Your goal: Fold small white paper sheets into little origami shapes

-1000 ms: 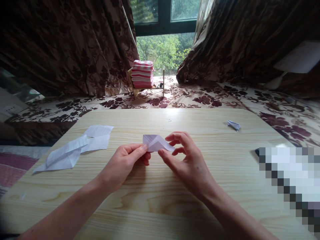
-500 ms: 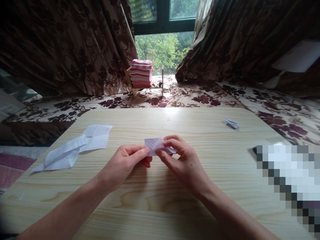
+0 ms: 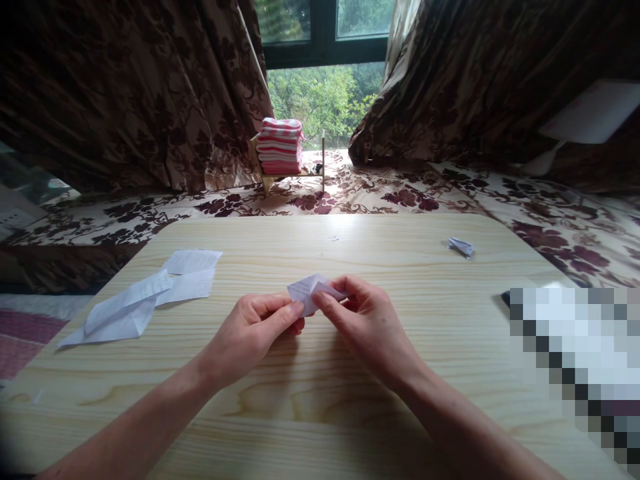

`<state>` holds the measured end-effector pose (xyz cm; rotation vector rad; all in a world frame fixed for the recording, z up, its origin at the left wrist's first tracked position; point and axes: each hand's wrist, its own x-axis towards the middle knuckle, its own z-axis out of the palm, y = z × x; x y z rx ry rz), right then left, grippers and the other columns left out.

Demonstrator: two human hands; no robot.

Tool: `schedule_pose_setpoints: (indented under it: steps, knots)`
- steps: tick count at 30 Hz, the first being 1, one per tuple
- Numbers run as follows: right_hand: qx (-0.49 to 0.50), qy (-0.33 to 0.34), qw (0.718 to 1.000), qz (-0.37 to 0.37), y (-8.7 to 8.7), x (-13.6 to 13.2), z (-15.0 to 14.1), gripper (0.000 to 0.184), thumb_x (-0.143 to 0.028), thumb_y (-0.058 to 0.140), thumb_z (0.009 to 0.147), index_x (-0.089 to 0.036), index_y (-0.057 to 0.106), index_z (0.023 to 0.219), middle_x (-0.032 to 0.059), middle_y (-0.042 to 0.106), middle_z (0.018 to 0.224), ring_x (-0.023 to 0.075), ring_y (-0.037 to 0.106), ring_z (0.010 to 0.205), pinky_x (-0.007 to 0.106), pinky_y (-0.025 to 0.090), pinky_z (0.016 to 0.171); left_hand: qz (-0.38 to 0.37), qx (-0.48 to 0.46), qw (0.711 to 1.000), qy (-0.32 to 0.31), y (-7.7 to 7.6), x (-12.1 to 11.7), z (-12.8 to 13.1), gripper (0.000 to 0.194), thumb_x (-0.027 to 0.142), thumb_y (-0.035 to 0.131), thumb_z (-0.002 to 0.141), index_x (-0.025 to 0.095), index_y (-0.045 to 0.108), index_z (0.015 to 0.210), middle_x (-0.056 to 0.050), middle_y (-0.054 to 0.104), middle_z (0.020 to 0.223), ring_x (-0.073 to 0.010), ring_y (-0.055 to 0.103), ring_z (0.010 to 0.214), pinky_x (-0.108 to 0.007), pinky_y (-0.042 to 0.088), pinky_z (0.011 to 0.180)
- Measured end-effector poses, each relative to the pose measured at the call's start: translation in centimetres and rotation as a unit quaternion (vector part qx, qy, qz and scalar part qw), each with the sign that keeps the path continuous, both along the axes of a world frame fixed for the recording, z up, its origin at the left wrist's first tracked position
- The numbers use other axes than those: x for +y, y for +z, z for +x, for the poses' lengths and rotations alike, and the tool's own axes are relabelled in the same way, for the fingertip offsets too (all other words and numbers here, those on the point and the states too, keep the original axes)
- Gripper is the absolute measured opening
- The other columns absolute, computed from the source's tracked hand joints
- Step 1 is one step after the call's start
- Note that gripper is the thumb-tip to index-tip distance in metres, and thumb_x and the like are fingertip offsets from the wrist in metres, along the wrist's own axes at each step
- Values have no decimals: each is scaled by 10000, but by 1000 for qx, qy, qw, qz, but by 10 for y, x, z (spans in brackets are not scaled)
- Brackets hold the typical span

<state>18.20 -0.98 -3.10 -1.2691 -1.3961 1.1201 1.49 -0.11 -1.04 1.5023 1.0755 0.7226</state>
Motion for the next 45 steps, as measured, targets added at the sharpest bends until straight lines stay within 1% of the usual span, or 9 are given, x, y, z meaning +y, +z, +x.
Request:
schedule_pose_setpoints:
  steps: [11,16,22,25,28,29,34,42,45]
  knots:
    - [46,-12,999,1,-1,-1,-2,201,-365,662,761,-175,596,766,18,677,703,146,630,653,263,485,610,-14,5,1000,-6,-2,-2,2,318,375,519,819,148,529,596,30,409,541,-87,340,527,-216,270,491]
    - [57,-23,997,-43,3,2,1,406,-358,727,678,-177,616,1025,3,662,720,129,587,593,265,476,565,-7,-13,1000,-26,-4,-1,0,255,350,514,833,141,607,719,27,421,581,-85,329,536,-216,269,494]
    - [44,57,995,-66,12,4,9,243,-402,699,700,-162,693,661,26,675,660,146,587,628,268,459,601,22,23,999,-36,1,-3,0,247,312,518,820,128,640,708,21,425,567,-91,352,541,-223,273,498]
    - [47,-9,997,-56,10,10,20,236,-401,736,659,-169,693,654,22,661,644,138,565,603,264,452,583,16,38,999,-25,2,-1,-1,244,310,524,806,130,632,681,27,400,545,-85,326,514,-225,244,474]
    - [71,-151,986,1,7,15,31,214,-394,740,664,-186,691,665,-7,580,572,113,502,557,246,441,556,10,23,999,33,0,1,-1,257,334,539,797,137,616,651,34,373,525,-84,300,500,-230,223,463]
    - [81,-157,984,10,7,15,31,228,-412,715,692,-185,693,682,-1,582,586,117,507,563,249,447,555,11,12,998,57,-1,1,-1,271,346,543,796,139,604,632,32,383,528,-86,309,504,-230,229,465]
    - [40,52,998,-5,8,4,6,193,-387,711,704,-197,701,728,7,652,671,159,599,666,288,502,669,28,-25,996,80,0,-2,3,291,331,542,807,148,543,582,28,426,549,-89,359,530,-224,284,494]
    - [59,40,997,-1,6,0,-5,209,-378,645,764,-178,685,718,22,690,746,190,622,759,321,497,737,88,-4,995,56,-1,-4,3,250,300,544,821,132,627,655,-7,546,607,-117,465,598,-229,352,555]
    - [45,41,998,-18,6,3,0,241,-391,637,771,-163,681,705,12,645,680,152,570,679,279,461,658,91,13,994,52,-1,-4,4,249,309,533,830,126,655,713,-23,579,653,-128,484,628,-233,362,572]
